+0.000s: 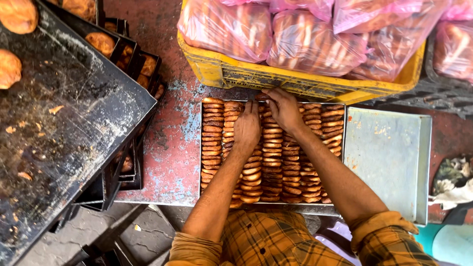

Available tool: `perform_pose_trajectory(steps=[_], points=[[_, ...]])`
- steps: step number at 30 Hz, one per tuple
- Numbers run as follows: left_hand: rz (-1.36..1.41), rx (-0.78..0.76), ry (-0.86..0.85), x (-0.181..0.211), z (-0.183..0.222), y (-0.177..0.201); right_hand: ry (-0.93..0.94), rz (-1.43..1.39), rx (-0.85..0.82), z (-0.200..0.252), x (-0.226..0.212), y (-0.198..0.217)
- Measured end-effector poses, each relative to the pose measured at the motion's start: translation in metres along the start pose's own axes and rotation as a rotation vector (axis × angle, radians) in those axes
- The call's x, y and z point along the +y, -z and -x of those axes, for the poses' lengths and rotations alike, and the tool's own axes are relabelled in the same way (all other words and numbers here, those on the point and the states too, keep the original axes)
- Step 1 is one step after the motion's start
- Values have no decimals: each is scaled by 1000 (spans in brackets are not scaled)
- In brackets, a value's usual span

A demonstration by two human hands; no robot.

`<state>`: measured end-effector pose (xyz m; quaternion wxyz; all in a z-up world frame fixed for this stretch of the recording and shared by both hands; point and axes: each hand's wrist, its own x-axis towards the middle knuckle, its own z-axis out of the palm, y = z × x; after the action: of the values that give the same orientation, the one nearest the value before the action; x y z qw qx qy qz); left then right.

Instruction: The person arranges baked goods by hand, moving them from one tray to another and organizing them into rows on the second tray.

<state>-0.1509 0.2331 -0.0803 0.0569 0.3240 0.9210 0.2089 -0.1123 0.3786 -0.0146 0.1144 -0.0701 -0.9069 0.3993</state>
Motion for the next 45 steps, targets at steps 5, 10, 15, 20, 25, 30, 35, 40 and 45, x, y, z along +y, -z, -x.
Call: perform_pose_trajectory(steps=[5,10,15,20,25,30,35,40,45], points=[[-6,19,4,-4,7,-10,62,25,-67,-7,13,-13],[-81,-59,-17,5,17,-8,141,32,-122,-13,24,-15],[-43,31,-33,8,30,-4,215,76,-139,-3,33,-24],[27,-30,-40,10,34,1,221,99,-177,-2,42,-26],[91,112,-112,5,54,8,297,84,-232,-1,49,-24],[163,53,-116,-2,72,12,342,319,-221,-1,54,-36],[129,-9,-79,0,68,11,197,277,-342,2,55,-39],[152,-51,-41,-1,68,15,242,360,-311,5,47,-40],[219,-66,-28,-4,66,20,191,246,-172,9,43,-43]])
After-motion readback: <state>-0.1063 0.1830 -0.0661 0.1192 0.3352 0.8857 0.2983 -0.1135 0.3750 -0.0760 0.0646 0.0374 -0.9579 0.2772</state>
